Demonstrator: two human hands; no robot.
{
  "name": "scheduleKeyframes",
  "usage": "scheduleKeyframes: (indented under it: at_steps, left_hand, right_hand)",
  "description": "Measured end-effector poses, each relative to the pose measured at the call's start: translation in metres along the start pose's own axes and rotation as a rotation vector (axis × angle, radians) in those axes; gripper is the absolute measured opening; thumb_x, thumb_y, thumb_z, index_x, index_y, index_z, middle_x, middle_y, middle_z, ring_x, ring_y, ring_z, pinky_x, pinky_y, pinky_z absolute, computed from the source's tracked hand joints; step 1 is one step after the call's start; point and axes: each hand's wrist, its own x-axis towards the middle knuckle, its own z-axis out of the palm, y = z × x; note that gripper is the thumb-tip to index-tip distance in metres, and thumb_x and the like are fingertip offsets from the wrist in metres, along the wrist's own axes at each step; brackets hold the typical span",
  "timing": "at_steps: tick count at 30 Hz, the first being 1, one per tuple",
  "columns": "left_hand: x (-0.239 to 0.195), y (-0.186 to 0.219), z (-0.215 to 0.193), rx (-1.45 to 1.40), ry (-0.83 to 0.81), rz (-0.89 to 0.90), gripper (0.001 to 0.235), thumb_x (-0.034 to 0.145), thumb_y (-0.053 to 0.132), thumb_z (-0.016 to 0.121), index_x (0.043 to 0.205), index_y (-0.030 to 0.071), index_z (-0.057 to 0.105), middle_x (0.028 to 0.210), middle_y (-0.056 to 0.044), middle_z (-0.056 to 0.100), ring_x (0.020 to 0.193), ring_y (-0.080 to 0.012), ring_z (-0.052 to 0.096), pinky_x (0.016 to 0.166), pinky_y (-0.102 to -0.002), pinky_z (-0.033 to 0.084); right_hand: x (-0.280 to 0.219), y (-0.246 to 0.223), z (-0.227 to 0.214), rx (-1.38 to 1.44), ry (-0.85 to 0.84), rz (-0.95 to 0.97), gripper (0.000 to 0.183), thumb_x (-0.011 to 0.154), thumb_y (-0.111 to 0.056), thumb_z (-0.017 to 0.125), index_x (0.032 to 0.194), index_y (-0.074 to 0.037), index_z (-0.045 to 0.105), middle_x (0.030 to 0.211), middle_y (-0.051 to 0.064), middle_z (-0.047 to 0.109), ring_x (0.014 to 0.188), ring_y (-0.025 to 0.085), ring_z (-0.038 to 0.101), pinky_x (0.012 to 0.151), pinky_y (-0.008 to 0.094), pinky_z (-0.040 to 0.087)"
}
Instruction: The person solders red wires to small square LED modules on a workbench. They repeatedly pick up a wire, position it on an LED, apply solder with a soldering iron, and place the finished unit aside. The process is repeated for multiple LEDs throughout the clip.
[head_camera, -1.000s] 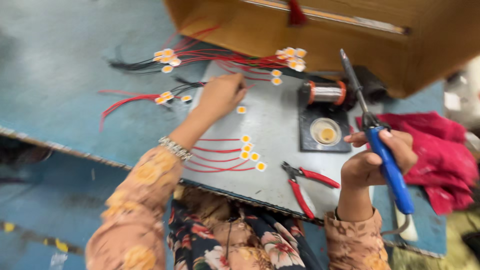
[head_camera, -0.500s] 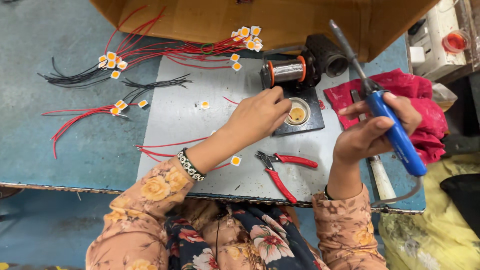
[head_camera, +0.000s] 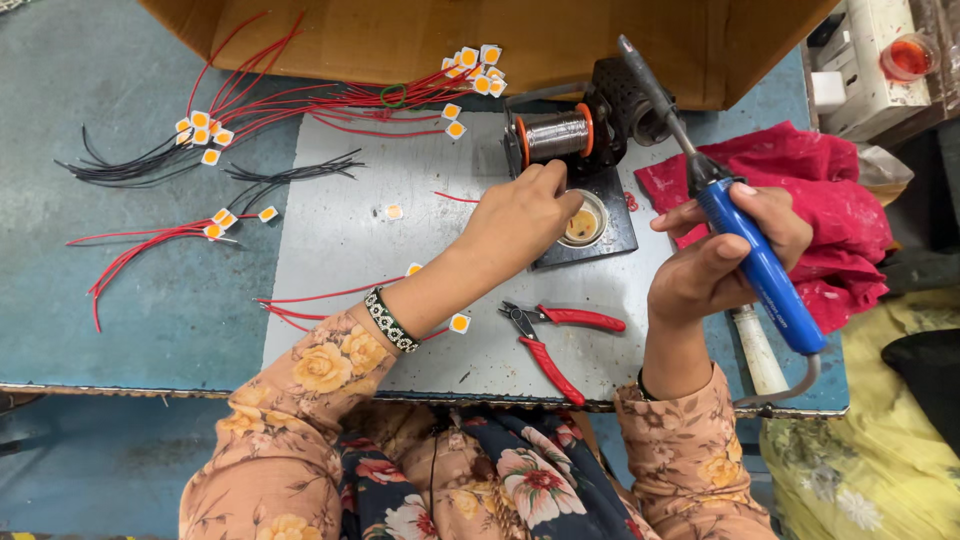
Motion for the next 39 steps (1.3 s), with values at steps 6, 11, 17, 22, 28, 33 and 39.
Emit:
scheduleKeyframes:
  at_steps: [6,11,17,22,28,33,39]
  left_hand:
    - [0.0,0.0,0.003,0.083,0.017,0.057,0.008,0.082,0.01,0.066,0.089,0.008,0.069,0.096,-0.008,0.057,0.093,-0.0236,0.064,0.064,-0.035,0.056]
    - [0.002,0.002,0.006,0.115,0.025,0.108,0.004,0.081,0.012,0.066,0.084,0.009,0.068,0.099,-0.008,0.057,0.094,-0.0223,0.064,0.067,-0.033,0.057]
    - [0.004,0.002,0.014,0.157,0.019,0.14,0.003,0.08,0.015,0.067,0.08,0.012,0.068,0.098,-0.006,0.057,0.093,-0.0205,0.063,0.065,-0.032,0.056]
    - [0.005,0.002,0.017,0.17,-0.005,0.146,0.003,0.08,0.015,0.067,0.08,0.012,0.068,0.098,-0.006,0.056,0.093,-0.02,0.063,0.065,-0.032,0.057]
    - [0.008,0.006,0.0,0.141,0.042,0.138,0.004,0.08,0.014,0.066,0.082,0.012,0.069,0.097,-0.006,0.056,0.093,-0.0216,0.063,0.066,-0.032,0.056]
    - [-0.008,-0.012,-0.052,0.113,0.099,0.067,0.009,0.086,0.015,0.07,0.092,0.011,0.065,0.098,-0.005,0.057,0.092,-0.0232,0.063,0.068,-0.036,0.054]
    - [-0.081,-0.08,-0.136,0.079,0.203,-0.151,0.016,0.09,0.014,0.075,0.099,0.01,0.064,0.095,-0.007,0.061,0.09,-0.026,0.066,0.074,-0.038,0.054]
  right_hand:
    - [-0.001,-0.001,0.0,0.003,-0.017,0.002,0.053,0.11,-0.052,0.055,0.126,-0.002,0.05,0.092,0.015,0.054,0.054,0.023,0.059,0.05,0.029,0.05]
    - [-0.001,-0.002,0.001,0.014,-0.02,0.007,0.053,0.11,-0.052,0.056,0.126,-0.002,0.049,0.094,0.015,0.053,0.054,0.022,0.059,0.05,0.029,0.051]
    - [-0.002,-0.002,0.001,0.012,-0.022,0.008,0.053,0.11,-0.052,0.055,0.126,-0.002,0.049,0.095,0.015,0.054,0.053,0.022,0.059,0.051,0.028,0.051]
    - [-0.001,-0.001,0.001,0.017,-0.023,0.009,0.053,0.11,-0.052,0.055,0.126,-0.002,0.049,0.096,0.015,0.053,0.053,0.022,0.06,0.051,0.028,0.051]
    - [-0.003,0.0,-0.001,0.019,-0.017,0.011,0.054,0.11,-0.052,0.056,0.126,-0.002,0.049,0.097,0.015,0.054,0.054,0.023,0.06,0.051,0.029,0.051]
    - [-0.004,0.001,-0.003,-0.011,-0.005,0.017,0.054,0.111,-0.053,0.055,0.128,-0.002,0.049,0.104,0.015,0.052,0.059,0.025,0.061,0.048,0.03,0.052]
    - [-0.004,0.0,-0.001,-0.017,-0.001,0.004,0.052,0.115,-0.051,0.054,0.13,-0.002,0.046,0.11,0.013,0.049,0.069,0.024,0.054,0.05,0.034,0.056]
